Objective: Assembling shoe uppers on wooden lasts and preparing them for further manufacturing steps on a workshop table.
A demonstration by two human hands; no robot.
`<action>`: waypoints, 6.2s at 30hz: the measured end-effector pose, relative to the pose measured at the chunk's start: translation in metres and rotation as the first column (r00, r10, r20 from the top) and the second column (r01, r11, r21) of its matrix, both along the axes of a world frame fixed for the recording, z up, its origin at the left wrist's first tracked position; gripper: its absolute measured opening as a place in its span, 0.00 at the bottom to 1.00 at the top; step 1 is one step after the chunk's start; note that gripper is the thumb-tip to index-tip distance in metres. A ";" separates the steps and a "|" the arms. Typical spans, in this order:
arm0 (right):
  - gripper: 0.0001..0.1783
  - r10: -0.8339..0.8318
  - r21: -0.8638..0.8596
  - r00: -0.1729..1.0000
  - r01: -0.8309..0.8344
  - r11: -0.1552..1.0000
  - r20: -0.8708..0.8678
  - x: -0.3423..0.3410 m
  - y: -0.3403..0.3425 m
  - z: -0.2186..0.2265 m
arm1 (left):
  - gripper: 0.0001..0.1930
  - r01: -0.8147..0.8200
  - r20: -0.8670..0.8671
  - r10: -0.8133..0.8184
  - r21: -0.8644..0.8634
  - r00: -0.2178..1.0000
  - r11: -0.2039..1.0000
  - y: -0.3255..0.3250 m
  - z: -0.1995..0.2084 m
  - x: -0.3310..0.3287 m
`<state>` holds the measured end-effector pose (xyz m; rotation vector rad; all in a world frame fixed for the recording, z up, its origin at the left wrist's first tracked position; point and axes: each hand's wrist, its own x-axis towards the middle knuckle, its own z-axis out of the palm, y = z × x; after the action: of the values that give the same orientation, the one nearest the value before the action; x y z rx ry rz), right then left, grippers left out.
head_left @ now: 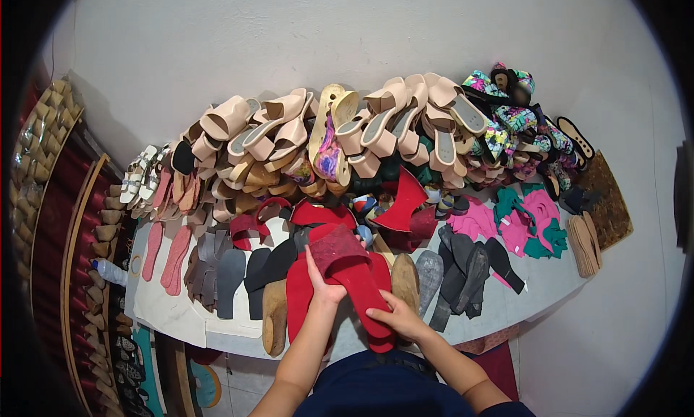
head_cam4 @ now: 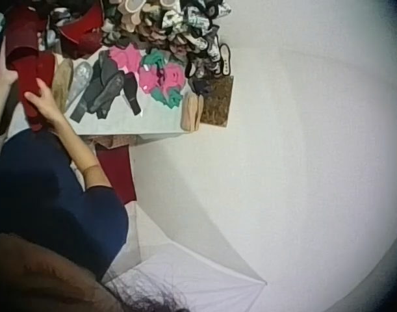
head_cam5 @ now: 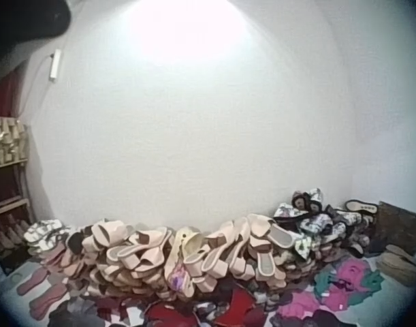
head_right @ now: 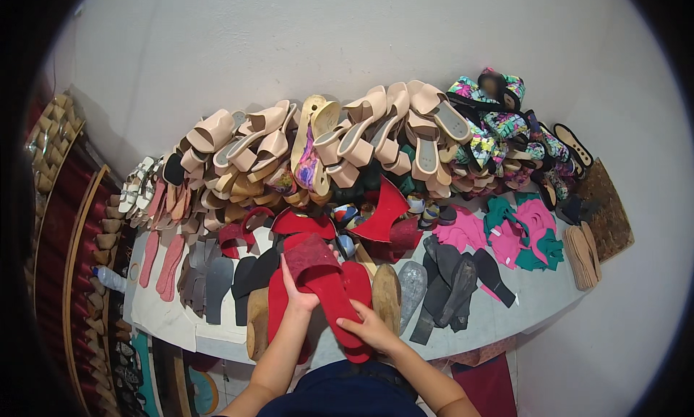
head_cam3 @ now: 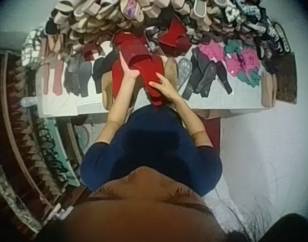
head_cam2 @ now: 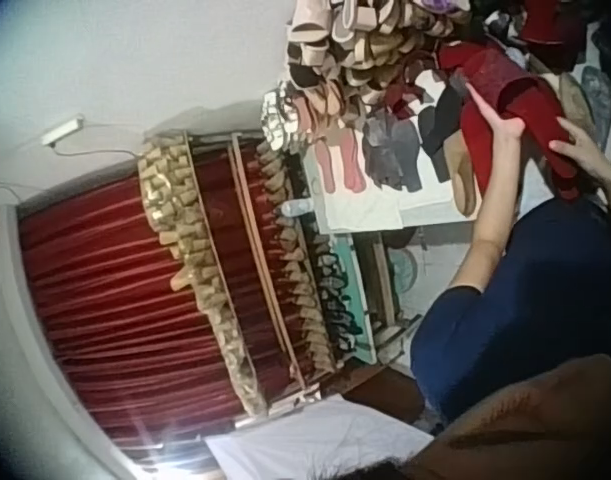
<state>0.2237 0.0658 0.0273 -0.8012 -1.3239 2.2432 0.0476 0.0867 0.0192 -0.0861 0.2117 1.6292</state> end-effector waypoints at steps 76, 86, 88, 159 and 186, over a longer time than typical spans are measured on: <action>0.13 -0.847 0.973 0.480 0.130 -0.191 -0.230 -0.023 0.112 -0.002 | 0.38 0.583 -0.794 -0.427 -0.114 0.433 0.804 -0.051 -0.047 0.042; 0.14 -0.949 0.759 0.272 0.648 0.059 -0.158 -0.022 0.145 -0.029 | 0.39 0.557 -0.702 -0.499 -0.174 0.508 0.812 -0.043 -0.047 0.047; 0.14 -0.945 0.824 0.284 0.566 0.031 -0.160 -0.030 0.124 -0.009 | 0.42 0.425 -0.776 -0.413 -0.208 0.477 0.881 -0.040 -0.049 0.048; 0.19 -0.831 0.900 0.361 -0.064 0.432 0.424 0.109 0.091 -0.091 | 0.48 0.267 -0.516 -0.351 -0.233 0.781 0.935 -0.020 -0.038 0.069; 0.43 -0.776 0.778 0.093 -0.158 0.608 0.624 0.125 0.082 -0.089 | 0.46 0.303 -0.541 -0.349 -0.175 0.765 0.937 -0.027 -0.045 0.054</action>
<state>0.3489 0.1474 -0.0621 -2.1106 -1.9220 0.3113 0.1013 0.0601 -0.0260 0.3701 0.7121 1.2545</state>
